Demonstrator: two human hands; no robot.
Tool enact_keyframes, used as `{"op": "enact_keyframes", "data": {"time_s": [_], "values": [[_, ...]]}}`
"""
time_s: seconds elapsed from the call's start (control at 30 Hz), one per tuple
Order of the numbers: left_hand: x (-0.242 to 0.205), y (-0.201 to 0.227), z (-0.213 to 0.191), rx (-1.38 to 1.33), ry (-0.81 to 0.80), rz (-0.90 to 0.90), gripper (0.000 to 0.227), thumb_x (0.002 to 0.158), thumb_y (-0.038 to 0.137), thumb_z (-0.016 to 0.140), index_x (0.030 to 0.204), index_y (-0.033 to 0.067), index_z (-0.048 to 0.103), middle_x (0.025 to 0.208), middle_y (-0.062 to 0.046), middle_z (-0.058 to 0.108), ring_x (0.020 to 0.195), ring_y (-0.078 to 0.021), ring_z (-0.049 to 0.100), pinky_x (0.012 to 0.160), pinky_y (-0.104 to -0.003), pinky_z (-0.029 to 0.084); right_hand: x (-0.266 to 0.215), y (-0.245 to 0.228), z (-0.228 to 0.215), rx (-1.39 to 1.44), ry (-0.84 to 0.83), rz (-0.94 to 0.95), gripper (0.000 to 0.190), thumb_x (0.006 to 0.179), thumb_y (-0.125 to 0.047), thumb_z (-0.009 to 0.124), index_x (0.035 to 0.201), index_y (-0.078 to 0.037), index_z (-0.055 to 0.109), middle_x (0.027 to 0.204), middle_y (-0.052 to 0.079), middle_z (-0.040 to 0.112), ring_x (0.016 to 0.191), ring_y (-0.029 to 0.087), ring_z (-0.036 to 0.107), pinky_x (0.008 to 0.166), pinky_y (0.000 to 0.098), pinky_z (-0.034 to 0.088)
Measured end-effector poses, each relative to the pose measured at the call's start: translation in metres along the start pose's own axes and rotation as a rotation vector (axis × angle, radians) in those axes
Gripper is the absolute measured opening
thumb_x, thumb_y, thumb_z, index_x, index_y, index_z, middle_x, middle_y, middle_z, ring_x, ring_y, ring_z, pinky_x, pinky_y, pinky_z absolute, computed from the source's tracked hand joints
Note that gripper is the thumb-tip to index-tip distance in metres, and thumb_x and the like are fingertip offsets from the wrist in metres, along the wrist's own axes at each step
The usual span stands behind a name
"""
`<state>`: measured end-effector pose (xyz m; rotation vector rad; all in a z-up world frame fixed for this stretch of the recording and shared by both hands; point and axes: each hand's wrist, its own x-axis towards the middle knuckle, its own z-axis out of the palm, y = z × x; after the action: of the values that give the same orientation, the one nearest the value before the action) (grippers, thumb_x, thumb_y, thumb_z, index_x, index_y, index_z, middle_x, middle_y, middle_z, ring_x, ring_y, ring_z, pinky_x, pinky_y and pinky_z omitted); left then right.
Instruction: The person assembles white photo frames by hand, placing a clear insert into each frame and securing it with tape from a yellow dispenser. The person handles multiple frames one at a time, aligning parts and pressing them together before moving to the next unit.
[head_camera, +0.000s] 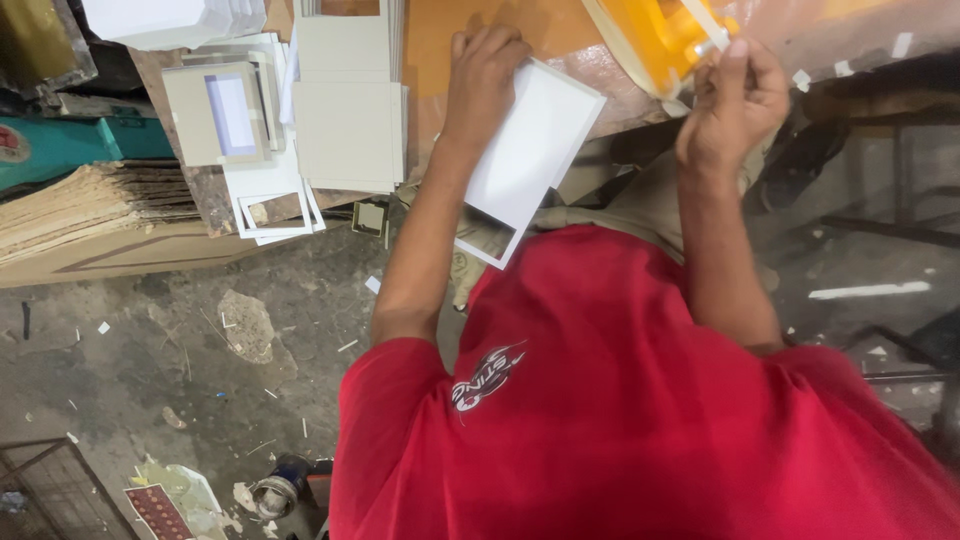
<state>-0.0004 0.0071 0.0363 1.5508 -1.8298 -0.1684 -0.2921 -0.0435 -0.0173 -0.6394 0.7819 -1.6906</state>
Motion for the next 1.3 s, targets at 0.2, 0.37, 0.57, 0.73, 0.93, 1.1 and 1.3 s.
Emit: {"op": "enact_keyframes", "data": {"time_s": [0.2, 0.37, 0.57, 0.73, 0.93, 1.1, 1.3], "values": [[-0.001, -0.001, 0.001, 0.011, -0.005, 0.003, 0.014, 0.086, 0.001, 0.067, 0.097, 0.0055, 0.074, 0.103, -0.005, 0.068, 0.102, -0.0224, 0.063, 0.091, -0.037, 0.038, 0.003, 0.017, 0.008, 0.002, -0.075, -0.053, 0.019, 0.107, 0.003, 0.069, 0.121, 0.004, 0.058, 0.09, 0.008, 0.067, 0.081, 0.015, 0.064, 0.076, 0.0282, 0.056], [-0.004, -0.006, 0.008, 0.03, -0.006, 0.011, 0.013, 0.088, 0.002, 0.067, 0.098, 0.0048, 0.074, 0.104, -0.006, 0.068, 0.103, -0.0226, 0.063, 0.091, -0.038, 0.037, 0.004, 0.026, -0.014, -0.423, -0.179, -0.24, 0.031, 0.111, 0.004, 0.069, 0.128, -0.003, 0.044, 0.098, 0.01, 0.067, 0.088, 0.017, 0.067, 0.083, 0.0276, 0.058], [-0.004, -0.01, 0.013, 0.103, -0.049, 0.027, 0.021, 0.087, -0.002, 0.063, 0.103, 0.0069, 0.075, 0.109, -0.006, 0.067, 0.11, -0.0229, 0.06, 0.096, -0.042, 0.036, -0.002, 0.011, -0.029, -0.828, -0.176, -0.327, 0.028, 0.113, 0.002, 0.065, 0.131, -0.001, 0.044, 0.111, 0.007, 0.058, 0.099, 0.014, 0.066, 0.088, 0.0278, 0.062], [-0.009, 0.0, 0.019, 0.275, -0.191, 0.127, 0.027, 0.09, 0.009, 0.06, 0.114, 0.0094, 0.071, 0.124, -0.011, 0.061, 0.125, -0.0274, 0.052, 0.102, -0.061, 0.029, -0.034, -0.037, -0.028, -0.984, -0.341, -0.344, 0.031, 0.121, 0.006, 0.062, 0.141, -0.002, 0.04, 0.121, 0.015, 0.057, 0.105, 0.019, 0.062, 0.093, 0.0311, 0.054], [-0.004, 0.019, 0.018, 0.226, -0.364, 0.266, 0.018, 0.096, 0.009, 0.056, 0.111, 0.009, 0.066, 0.12, -0.006, 0.061, 0.127, -0.0241, 0.053, 0.112, -0.067, 0.024, -0.052, -0.051, 0.004, -0.444, -0.392, 0.403, 0.051, 0.113, -0.005, 0.069, 0.153, -0.007, 0.037, 0.111, 0.008, 0.073, 0.088, 0.011, 0.064, 0.08, 0.0226, 0.051], [-0.002, 0.028, -0.01, 0.266, -0.284, 0.433, 0.013, 0.098, 0.01, 0.056, 0.11, 0.009, 0.062, 0.123, -0.007, 0.061, 0.121, -0.0231, 0.058, 0.116, -0.06, 0.025, -0.055, -0.051, 0.019, -0.344, -0.385, 0.581, 0.05, 0.111, -0.009, 0.069, 0.15, -0.006, 0.038, 0.103, 0.007, 0.071, 0.081, 0.011, 0.061, 0.073, 0.0239, 0.05], [-0.009, 0.055, -0.048, 0.35, -0.202, 0.623, 0.006, 0.097, 0.012, 0.058, 0.101, 0.0087, 0.06, 0.127, -0.009, 0.062, 0.115, -0.0229, 0.059, 0.113, -0.056, 0.031, -0.061, -0.062, 0.031, -0.448, -0.522, 0.454, 0.047, 0.116, -0.004, 0.07, 0.147, -0.006, 0.034, 0.098, 0.008, 0.072, 0.08, 0.009, 0.06, 0.074, 0.0197, 0.047]]}}
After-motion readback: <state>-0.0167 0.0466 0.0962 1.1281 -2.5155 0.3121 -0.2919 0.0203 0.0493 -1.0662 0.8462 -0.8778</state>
